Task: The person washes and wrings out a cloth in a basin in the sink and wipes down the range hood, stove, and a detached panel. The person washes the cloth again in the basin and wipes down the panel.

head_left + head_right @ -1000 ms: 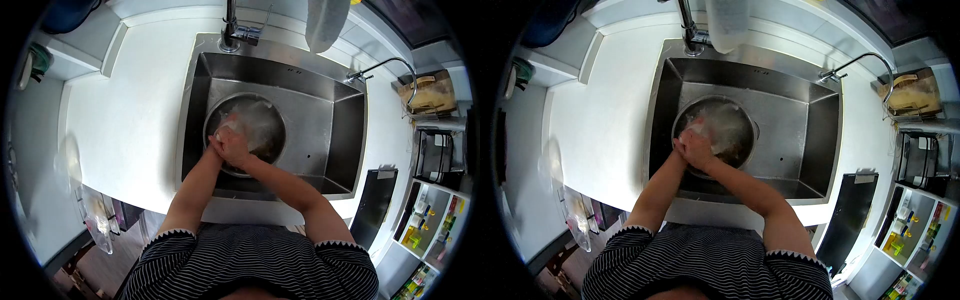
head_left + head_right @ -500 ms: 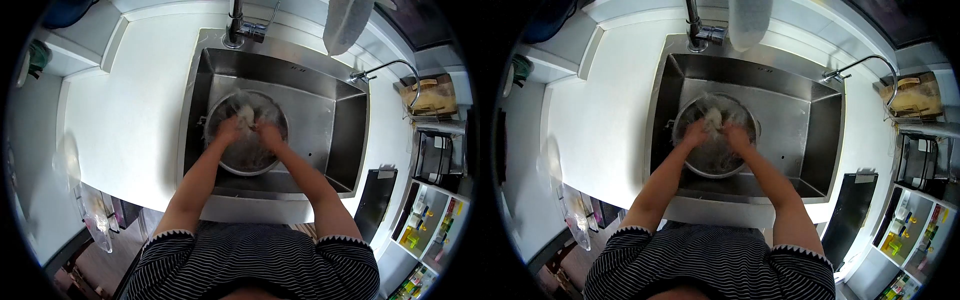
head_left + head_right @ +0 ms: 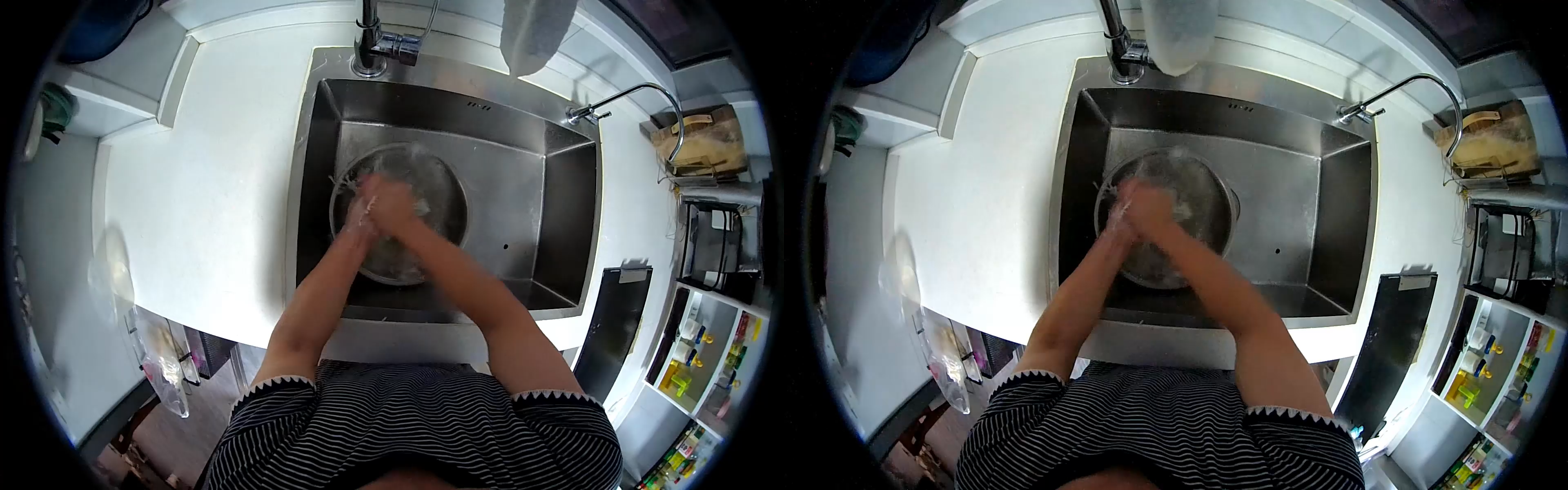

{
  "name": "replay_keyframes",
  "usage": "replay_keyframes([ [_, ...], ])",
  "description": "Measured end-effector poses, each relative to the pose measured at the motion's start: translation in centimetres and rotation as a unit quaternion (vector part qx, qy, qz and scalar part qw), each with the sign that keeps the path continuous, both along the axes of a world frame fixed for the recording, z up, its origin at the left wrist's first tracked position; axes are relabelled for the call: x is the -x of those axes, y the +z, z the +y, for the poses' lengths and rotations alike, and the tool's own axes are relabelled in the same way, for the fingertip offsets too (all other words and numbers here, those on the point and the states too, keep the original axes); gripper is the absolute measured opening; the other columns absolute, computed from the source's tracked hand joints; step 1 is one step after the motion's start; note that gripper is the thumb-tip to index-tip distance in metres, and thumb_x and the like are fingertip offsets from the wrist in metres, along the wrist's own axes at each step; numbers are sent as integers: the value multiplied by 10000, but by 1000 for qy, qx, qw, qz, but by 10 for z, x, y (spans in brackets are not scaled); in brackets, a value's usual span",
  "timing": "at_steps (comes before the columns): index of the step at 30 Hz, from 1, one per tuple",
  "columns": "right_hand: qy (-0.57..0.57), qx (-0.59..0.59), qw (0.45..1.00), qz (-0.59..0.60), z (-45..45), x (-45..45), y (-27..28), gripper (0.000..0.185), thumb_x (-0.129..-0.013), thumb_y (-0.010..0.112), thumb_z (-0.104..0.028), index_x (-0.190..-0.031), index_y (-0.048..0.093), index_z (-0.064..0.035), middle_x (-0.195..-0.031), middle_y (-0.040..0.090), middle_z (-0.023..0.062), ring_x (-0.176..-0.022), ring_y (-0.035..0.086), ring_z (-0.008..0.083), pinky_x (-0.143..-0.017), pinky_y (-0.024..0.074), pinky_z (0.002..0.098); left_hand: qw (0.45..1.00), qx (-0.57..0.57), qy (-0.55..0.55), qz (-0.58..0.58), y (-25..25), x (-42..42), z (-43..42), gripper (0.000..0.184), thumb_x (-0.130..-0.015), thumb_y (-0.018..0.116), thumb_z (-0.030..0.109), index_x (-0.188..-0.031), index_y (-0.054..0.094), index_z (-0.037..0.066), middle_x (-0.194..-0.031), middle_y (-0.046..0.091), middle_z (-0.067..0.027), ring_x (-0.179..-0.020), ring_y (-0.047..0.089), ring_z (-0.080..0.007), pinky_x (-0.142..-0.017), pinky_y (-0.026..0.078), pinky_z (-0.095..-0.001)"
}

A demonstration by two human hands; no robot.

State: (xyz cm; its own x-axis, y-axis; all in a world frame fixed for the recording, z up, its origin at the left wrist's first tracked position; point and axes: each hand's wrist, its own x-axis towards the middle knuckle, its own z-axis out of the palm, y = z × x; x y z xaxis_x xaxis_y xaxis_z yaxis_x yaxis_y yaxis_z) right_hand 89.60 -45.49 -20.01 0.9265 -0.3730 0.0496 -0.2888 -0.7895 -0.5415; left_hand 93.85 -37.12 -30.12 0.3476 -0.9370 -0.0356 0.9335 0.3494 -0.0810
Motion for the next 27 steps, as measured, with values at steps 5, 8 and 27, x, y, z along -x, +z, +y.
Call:
replay_keyframes([
  [5, -89, -65, 984, 141, -45, 5, -19, 240, -825, 476, -233, -887, 574, -23, -926, 609, 195, -813, 598, 351, -696, 474, 422, 801, -582, -74, -124, 112, 2, -31, 362, -888, 464, 271, -1148, 492, 20, -1111, 522, -97, -968, 515, -220, -823, 424, -338],
  [8, -152, -110, 979, 82, -55, 24, -49, 287, -832, 483, -239, -915, 565, 23, -951, 599, 225, -832, 594, 368, -703, 470, 429, 791, -574, -2, -210, 124, -8, -25, 407, -856, 511, 281, -1156, 490, 7, -1151, 510, -128, -1004, 514, -251, -820, 425, -363],
  [27, 52, -55, 996, -41, 46, 18, 38, 248, -831, 489, -265, -862, 591, -41, -840, 589, 140, -754, 580, 333, -678, 450, 461, 915, -351, -24, -199, 57, -1, 7, 419, -884, 468, 299, -1220, 460, 50, -1148, 512, -112, -1005, 520, -230, -818, 441, -373],
])
